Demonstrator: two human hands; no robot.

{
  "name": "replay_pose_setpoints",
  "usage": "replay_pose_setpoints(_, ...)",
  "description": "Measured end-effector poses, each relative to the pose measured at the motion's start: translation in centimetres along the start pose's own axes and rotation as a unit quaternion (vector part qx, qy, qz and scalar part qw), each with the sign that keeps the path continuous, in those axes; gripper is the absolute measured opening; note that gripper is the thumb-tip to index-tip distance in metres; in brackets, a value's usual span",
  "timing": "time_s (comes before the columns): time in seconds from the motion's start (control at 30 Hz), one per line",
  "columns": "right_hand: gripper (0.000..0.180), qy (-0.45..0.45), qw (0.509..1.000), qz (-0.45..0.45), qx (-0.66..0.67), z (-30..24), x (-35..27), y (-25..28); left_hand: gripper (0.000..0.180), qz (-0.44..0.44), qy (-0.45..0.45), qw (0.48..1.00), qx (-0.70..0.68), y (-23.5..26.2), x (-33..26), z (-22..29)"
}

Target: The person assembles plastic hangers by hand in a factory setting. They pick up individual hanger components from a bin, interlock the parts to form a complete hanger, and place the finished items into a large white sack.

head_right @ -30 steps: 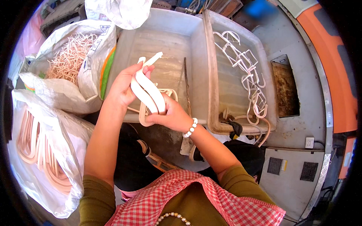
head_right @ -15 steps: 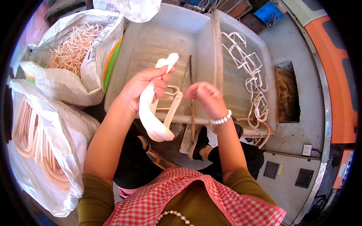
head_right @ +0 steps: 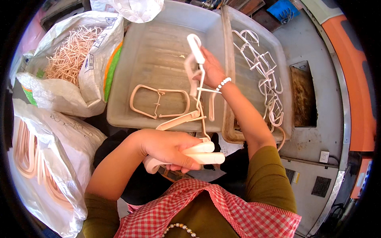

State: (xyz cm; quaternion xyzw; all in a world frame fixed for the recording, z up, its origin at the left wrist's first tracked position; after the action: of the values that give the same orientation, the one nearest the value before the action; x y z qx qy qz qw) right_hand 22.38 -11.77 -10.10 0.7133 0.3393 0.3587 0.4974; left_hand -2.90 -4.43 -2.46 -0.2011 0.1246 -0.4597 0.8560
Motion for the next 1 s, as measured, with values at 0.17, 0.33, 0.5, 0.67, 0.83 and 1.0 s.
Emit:
replay_pose_setpoints(0.17,0.096,0.065,0.997,-0.045,0.013,-1.1,0.1,-0.3,0.026,-0.011,0.031,0.999,0.024,0.2,-0.1,-0.3)
replay_pose_setpoints(0.33,0.075,0.098,0.979,-0.168,-0.060,-0.7,-2.0,-2.4,0.024,-0.041,0.038,0.998,0.020,-0.1,-0.1,-0.4)
replay_pose_setpoints(0.5,0.078,0.077,0.966,-0.247,-0.023,-0.5,-4.0,-4.0,0.022,-0.051,0.019,0.997,0.046,-0.5,-0.7,0.2)
replay_pose_setpoints(0.67,0.100,0.042,0.974,-0.223,0.006,-1.2,-4.6,-3.3,0.025,-0.066,-0.015,0.996,0.061,-1.0,-1.4,0.8)
replay_pose_setpoints(0.83,0.108,0.133,0.977,-0.164,0.017,-4.9,-3.7,-5.4,0.027,-0.111,-0.067,0.989,0.069,-2.2,-1.3,1.6)
replay_pose_setpoints(1.0,0.091,0.201,0.957,-0.183,0.104,-9.5,-2.8,-6.4,0.036,-0.165,-0.136,0.977,0.029,-3.5,-1.9,1.7)
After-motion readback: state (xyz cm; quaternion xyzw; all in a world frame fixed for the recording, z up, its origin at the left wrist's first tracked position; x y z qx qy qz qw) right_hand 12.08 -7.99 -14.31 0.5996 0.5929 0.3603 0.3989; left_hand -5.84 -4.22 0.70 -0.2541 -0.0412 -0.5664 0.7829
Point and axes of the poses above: each hand's wrist, its own x-axis towards the middle knuckle, its own y-axis out of the back of the hand, z = x × y, the point moved 3 cm from there along x, towards the middle knuckle, and after that the axes turned 7 degrees about -y, right-handed, at the moved point
